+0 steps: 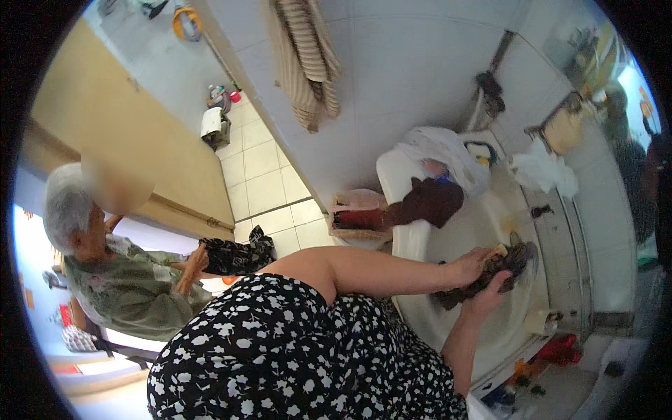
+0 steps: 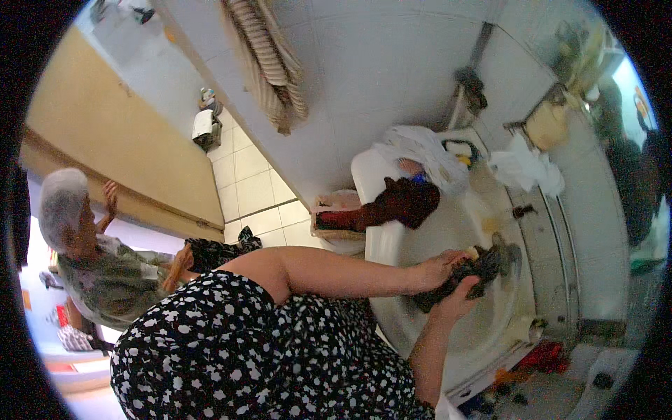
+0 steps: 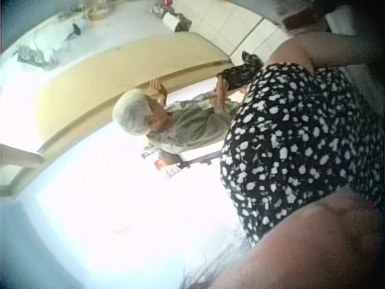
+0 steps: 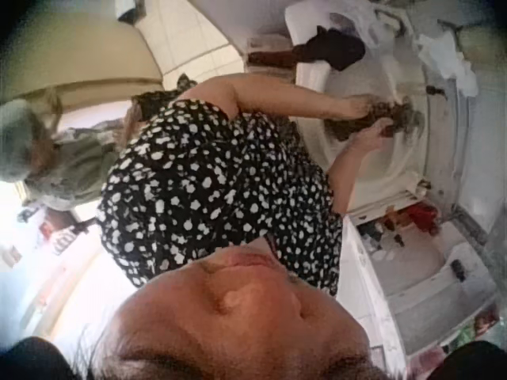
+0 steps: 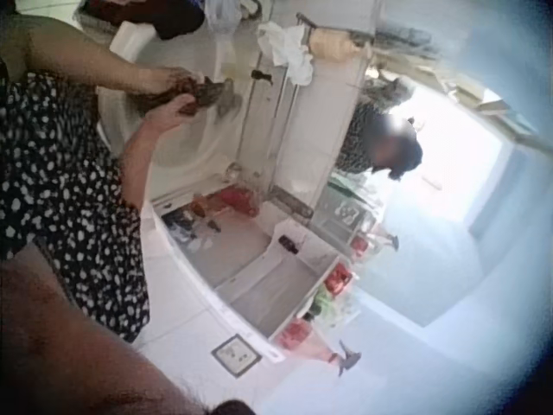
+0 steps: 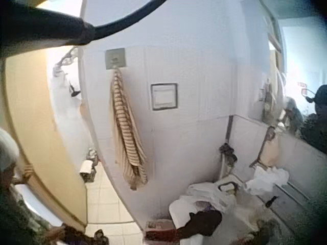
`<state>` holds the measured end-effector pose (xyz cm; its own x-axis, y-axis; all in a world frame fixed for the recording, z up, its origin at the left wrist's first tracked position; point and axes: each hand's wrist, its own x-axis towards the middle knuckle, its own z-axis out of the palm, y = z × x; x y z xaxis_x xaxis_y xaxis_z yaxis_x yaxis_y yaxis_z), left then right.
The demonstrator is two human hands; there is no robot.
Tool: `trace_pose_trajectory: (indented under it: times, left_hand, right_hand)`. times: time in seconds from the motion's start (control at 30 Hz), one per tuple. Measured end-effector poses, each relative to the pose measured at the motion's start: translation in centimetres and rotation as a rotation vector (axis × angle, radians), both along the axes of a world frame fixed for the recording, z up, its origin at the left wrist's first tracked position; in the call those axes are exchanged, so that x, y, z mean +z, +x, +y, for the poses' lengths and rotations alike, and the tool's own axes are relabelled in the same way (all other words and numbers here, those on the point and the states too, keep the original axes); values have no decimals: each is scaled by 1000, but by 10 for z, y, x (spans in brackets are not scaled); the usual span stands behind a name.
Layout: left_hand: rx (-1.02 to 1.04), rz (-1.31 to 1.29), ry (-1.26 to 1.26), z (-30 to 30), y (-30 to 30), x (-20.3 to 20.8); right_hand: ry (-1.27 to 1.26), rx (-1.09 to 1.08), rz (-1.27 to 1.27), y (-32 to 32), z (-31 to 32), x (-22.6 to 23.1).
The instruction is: The person hand-washes a dark patterned garment in a bathroom sink using a yellow sponge and running water. They scrub the fabric, rinse it thoroughly, and wring it out. An elderly person briefly enters the bathroom holding a similar garment and then moves into the adjacent bedroom.
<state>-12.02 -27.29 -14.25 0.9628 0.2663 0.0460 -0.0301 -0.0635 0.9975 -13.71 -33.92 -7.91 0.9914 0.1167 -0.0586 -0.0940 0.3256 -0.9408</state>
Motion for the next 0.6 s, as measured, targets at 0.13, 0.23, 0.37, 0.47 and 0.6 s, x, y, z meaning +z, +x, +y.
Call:
trace_pose_trajectory:
  times: [0.13, 0.23, 0.37, 0.47, 0.6]
  left_hand:
    - [-302, 219, -361, 6, -10, 56]
    - [-259, 195, -405, 5, -21, 66]
    - [-320, 237, -679, 1, -24, 58]
    - [-343, 336, -675, 4, -26, 52]
    - [-402, 372, -609, 6, -34, 55]
  right_hand:
    - [308, 4, 213, 11, -20, 7]
    - [109, 14, 110, -3, -24, 4]
    - [-139, 88, 49, -12, -35, -9]
    - [-165, 160, 81, -12, -48, -15]
    - [-99, 53, 210, -17, -44, -5]
